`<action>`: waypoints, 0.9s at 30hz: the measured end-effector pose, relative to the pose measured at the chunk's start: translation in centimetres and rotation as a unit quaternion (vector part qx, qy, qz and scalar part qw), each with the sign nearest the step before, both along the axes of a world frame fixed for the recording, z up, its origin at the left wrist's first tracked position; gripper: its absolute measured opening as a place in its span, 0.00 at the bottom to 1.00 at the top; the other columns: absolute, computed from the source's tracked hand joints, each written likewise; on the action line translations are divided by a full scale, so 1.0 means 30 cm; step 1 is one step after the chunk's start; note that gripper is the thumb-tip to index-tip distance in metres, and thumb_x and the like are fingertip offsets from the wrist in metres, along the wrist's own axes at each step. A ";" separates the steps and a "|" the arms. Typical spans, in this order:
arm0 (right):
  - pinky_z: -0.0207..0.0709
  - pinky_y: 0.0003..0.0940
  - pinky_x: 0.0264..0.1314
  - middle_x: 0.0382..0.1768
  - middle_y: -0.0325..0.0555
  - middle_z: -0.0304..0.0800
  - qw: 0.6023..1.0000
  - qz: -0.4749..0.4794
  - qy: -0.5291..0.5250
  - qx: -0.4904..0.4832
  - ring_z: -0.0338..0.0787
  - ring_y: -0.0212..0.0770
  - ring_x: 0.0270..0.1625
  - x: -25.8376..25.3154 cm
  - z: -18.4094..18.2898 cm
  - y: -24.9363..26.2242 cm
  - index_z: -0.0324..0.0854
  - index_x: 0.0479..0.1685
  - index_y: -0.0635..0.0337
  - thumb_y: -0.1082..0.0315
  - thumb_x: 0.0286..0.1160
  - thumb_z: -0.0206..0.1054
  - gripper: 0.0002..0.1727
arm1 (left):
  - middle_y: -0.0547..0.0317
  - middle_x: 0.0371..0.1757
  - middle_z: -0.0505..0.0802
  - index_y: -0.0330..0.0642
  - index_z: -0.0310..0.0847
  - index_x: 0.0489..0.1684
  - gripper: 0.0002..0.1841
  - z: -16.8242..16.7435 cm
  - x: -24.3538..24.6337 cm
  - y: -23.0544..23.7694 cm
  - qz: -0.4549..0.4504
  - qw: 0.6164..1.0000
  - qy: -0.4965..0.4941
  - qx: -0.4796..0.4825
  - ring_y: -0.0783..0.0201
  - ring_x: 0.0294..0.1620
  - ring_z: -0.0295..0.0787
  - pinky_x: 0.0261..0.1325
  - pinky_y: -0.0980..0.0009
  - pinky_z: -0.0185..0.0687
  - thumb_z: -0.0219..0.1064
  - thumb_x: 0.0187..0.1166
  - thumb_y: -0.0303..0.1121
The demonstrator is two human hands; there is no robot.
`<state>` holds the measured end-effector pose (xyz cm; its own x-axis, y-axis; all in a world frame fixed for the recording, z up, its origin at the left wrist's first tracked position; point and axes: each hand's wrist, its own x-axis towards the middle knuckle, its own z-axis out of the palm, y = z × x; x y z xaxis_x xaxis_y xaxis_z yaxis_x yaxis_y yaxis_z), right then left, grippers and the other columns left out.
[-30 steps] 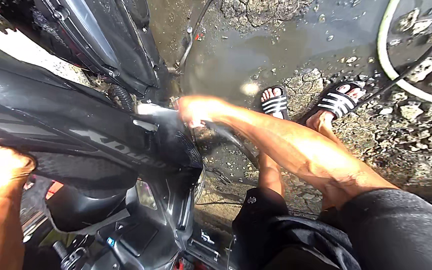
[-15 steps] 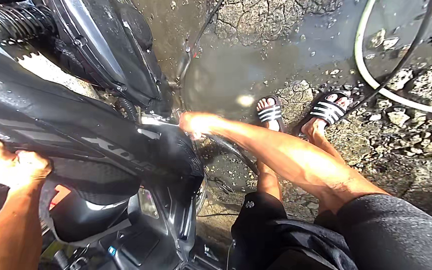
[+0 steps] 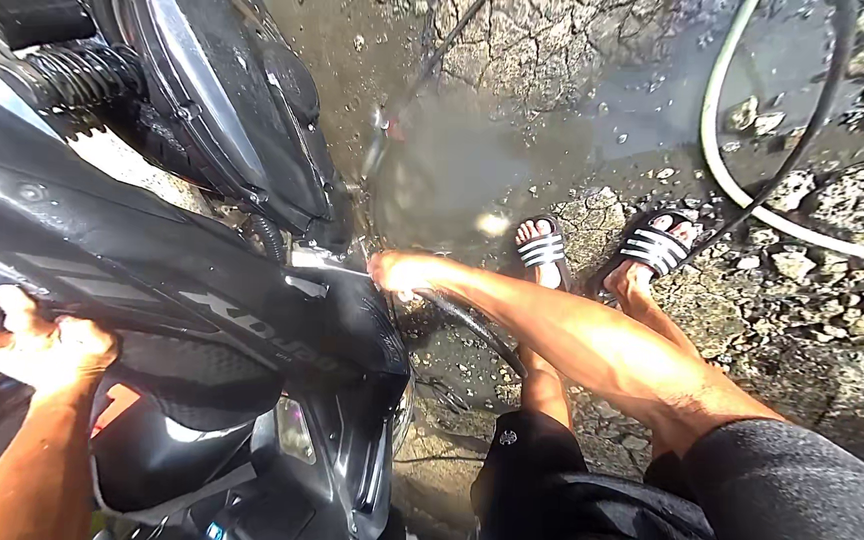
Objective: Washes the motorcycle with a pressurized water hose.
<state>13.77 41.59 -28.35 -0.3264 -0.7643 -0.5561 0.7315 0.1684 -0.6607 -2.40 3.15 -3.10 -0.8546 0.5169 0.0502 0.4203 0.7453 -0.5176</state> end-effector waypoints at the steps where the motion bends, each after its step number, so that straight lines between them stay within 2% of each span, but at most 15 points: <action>1: 0.71 0.34 0.27 0.31 0.47 0.76 1.000 0.014 0.020 0.002 0.74 0.37 0.22 -0.002 0.015 0.013 0.74 0.70 0.61 0.66 0.91 0.51 0.17 | 0.23 0.83 0.69 0.31 0.63 0.84 0.34 -0.006 -0.004 -0.002 -0.031 0.999 0.009 0.007 0.27 0.87 0.56 0.86 0.39 0.45 0.48 0.78 0.41; 2: 0.72 0.34 0.29 0.32 0.48 0.78 0.999 0.018 0.037 0.010 0.75 0.38 0.23 0.003 0.033 0.018 0.75 0.72 0.61 0.66 0.91 0.51 0.18 | 0.24 0.82 0.69 0.35 0.64 0.85 0.34 -0.009 -0.004 -0.005 -0.051 0.998 0.014 0.017 0.28 0.87 0.55 0.86 0.38 0.44 0.50 0.77 0.42; 4: 0.74 0.37 0.33 0.35 0.51 0.80 0.997 0.016 0.071 0.034 0.78 0.40 0.26 -0.012 0.076 0.028 0.76 0.69 0.62 0.66 0.90 0.54 0.17 | 0.30 0.84 0.67 0.44 0.63 0.87 0.34 -0.010 -0.004 0.010 -0.073 0.996 0.022 0.036 0.34 0.90 0.50 0.88 0.41 0.38 0.51 0.78 0.45; 6: 0.75 0.43 0.37 0.39 0.55 0.82 0.993 0.002 0.101 0.058 0.80 0.44 0.31 -0.058 0.130 0.052 0.79 0.66 0.64 0.66 0.89 0.56 0.16 | 0.28 0.86 0.64 0.40 0.63 0.86 0.34 -0.013 0.001 0.036 -0.079 0.995 0.024 0.056 0.34 0.92 0.44 0.90 0.41 0.32 0.52 0.78 0.45; 8: 0.76 0.43 0.37 0.38 0.54 0.82 0.989 -0.008 0.123 0.086 0.81 0.44 0.31 -0.120 0.182 0.091 0.80 0.61 0.65 0.67 0.88 0.56 0.14 | 0.27 0.86 0.63 0.38 0.62 0.85 0.35 -0.009 0.012 0.059 -0.081 0.995 0.028 0.059 0.33 0.93 0.43 0.90 0.40 0.29 0.51 0.78 0.46; 10: 0.77 0.45 0.37 0.37 0.55 0.82 0.985 -0.034 0.128 0.106 0.82 0.46 0.31 -0.210 0.199 0.156 0.80 0.59 0.66 0.68 0.88 0.56 0.13 | 0.33 0.87 0.63 0.44 0.58 0.89 0.35 -0.014 0.004 0.045 -0.100 0.993 0.032 0.062 0.39 0.94 0.42 0.91 0.42 0.27 0.49 0.80 0.47; 11: 0.78 0.48 0.35 0.35 0.56 0.82 0.984 -0.067 0.122 0.108 0.82 0.48 0.29 -0.249 0.190 0.192 0.81 0.56 0.68 0.69 0.86 0.57 0.13 | 0.34 0.87 0.63 0.45 0.58 0.89 0.35 -0.019 0.000 0.025 -0.109 0.991 0.033 0.069 0.39 0.94 0.42 0.91 0.42 0.27 0.50 0.80 0.47; 13: 0.73 0.35 0.19 0.23 0.46 0.75 0.980 -0.121 0.106 0.116 0.74 0.38 0.16 -0.297 0.195 0.282 0.79 0.49 0.64 0.66 0.87 0.56 0.11 | 0.36 0.88 0.64 0.48 0.59 0.89 0.34 -0.033 -0.006 -0.017 -0.114 0.989 0.036 0.086 0.40 0.94 0.42 0.91 0.42 0.27 0.51 0.80 0.49; 15: 0.71 0.30 0.16 0.19 0.44 0.73 0.981 -0.121 0.076 0.133 0.73 0.35 0.13 -0.292 0.246 0.348 0.77 0.48 0.62 0.63 0.91 0.53 0.12 | 0.37 0.87 0.64 0.48 0.59 0.89 0.35 -0.031 0.002 -0.029 -0.102 0.990 0.035 0.087 0.40 0.94 0.43 0.92 0.43 0.29 0.51 0.81 0.51; 18: 0.70 0.30 0.16 0.21 0.45 0.74 0.986 -0.094 0.059 0.128 0.72 0.36 0.13 -0.222 0.256 0.373 0.76 0.64 0.61 0.66 0.90 0.54 0.14 | 0.34 0.86 0.64 0.48 0.57 0.90 0.35 -0.016 0.002 -0.004 -0.105 0.992 0.021 0.059 0.38 0.93 0.43 0.90 0.40 0.27 0.49 0.80 0.49; 20: 0.67 0.28 0.16 0.23 0.44 0.73 0.987 -0.097 0.042 0.121 0.69 0.34 0.13 -0.199 0.236 0.424 0.72 0.80 0.56 0.65 0.93 0.51 0.21 | 0.35 0.84 0.67 0.49 0.59 0.89 0.34 -0.010 0.003 0.016 -0.113 0.992 0.015 0.046 0.39 0.91 0.47 0.89 0.40 0.28 0.47 0.81 0.48; 21: 0.67 0.28 0.16 0.23 0.44 0.74 0.986 -0.106 0.037 0.122 0.69 0.33 0.13 -0.196 0.215 0.458 0.70 0.83 0.53 0.63 0.95 0.50 0.22 | 0.35 0.83 0.68 0.48 0.61 0.88 0.33 -0.007 0.004 0.021 -0.117 0.992 0.015 0.046 0.39 0.91 0.48 0.89 0.40 0.29 0.48 0.81 0.48; 25: 0.69 0.31 0.17 0.23 0.46 0.77 0.981 -0.139 0.043 0.126 0.70 0.35 0.13 -0.149 0.136 0.544 0.68 0.88 0.48 0.62 0.95 0.49 0.24 | 0.40 0.85 0.67 0.53 0.62 0.89 0.31 0.006 0.002 0.046 -0.126 0.991 0.010 0.042 0.45 0.93 0.47 0.91 0.46 0.30 0.47 0.85 0.51; 27: 0.69 0.31 0.16 0.22 0.46 0.78 0.982 -0.141 0.050 0.111 0.70 0.35 0.12 -0.124 0.107 0.575 0.67 0.90 0.45 0.62 0.95 0.49 0.26 | 0.40 0.86 0.67 0.54 0.62 0.89 0.31 0.011 0.004 0.065 -0.120 0.992 0.015 0.034 0.44 0.93 0.47 0.91 0.47 0.33 0.48 0.86 0.51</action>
